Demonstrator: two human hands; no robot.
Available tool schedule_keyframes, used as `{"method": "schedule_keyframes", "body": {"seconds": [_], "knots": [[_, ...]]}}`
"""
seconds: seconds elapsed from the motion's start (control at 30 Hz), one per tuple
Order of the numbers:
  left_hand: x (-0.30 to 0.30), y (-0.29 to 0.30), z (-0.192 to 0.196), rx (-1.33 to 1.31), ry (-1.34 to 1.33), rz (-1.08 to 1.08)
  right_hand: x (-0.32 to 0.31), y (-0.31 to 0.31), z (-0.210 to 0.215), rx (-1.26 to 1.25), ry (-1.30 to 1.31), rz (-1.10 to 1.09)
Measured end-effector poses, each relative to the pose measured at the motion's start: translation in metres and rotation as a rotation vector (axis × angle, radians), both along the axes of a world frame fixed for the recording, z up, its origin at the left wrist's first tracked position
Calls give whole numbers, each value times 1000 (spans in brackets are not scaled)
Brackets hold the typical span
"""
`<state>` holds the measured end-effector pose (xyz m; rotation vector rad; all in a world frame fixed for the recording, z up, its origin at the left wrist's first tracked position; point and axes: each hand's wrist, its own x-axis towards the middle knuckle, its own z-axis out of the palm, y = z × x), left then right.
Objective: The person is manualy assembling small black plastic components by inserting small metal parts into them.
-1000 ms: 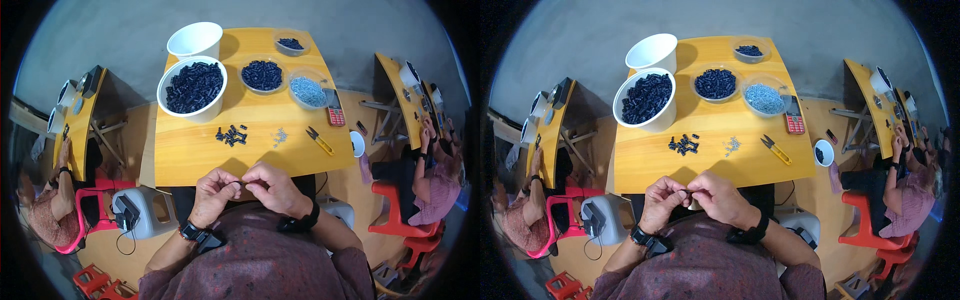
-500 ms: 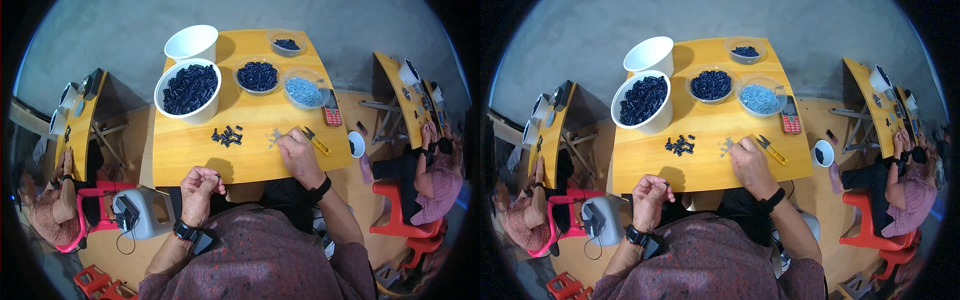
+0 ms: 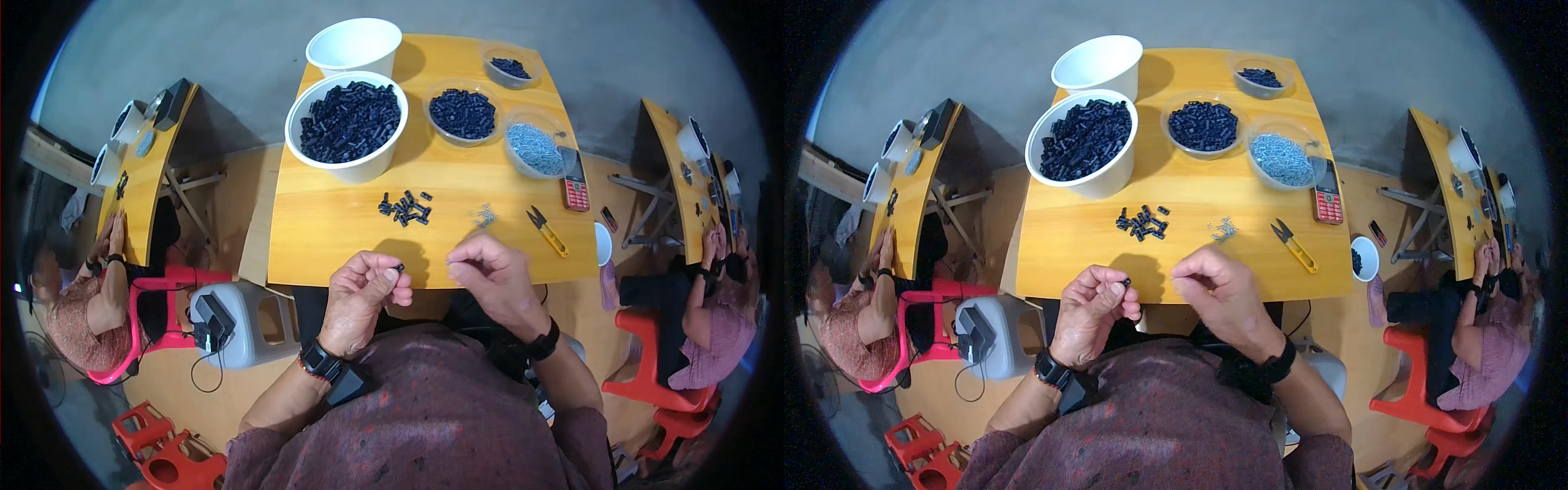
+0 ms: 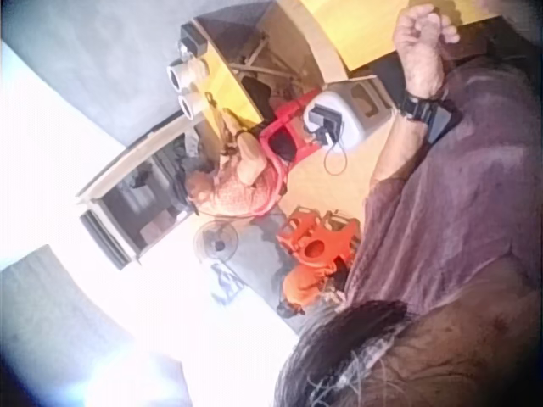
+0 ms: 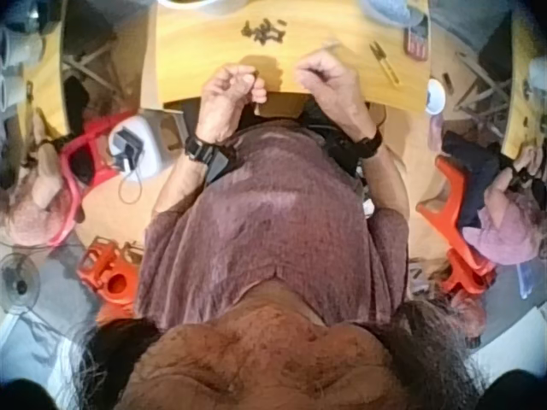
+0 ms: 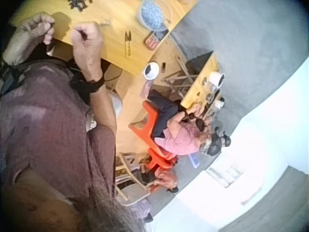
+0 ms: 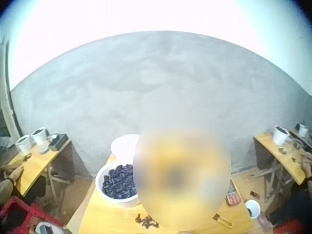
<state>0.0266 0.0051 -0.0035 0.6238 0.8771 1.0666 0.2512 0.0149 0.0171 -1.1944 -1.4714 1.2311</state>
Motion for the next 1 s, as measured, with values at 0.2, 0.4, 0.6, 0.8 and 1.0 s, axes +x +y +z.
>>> {"method": "schedule_keyframes", "body": {"seconds": [0.2, 0.4, 0.6, 0.8, 1.0], "knots": [[-6, -3, 3, -14, -19, -5, -38, 9, 5, -22, 55, 88], [-11, -5, -3, 36, -3, 15, -53, 13, 8, 137, -33, 120], [-10, -3, -6, 65, 37, 25, -53, 16, 5, 170, -107, 129], [-9, -2, -3, 122, 210, 33, -51, 22, 9, 374, -274, 188], [-14, -5, -6, 165, 209, -2, -52, 17, 8, 353, -290, 277]]}}
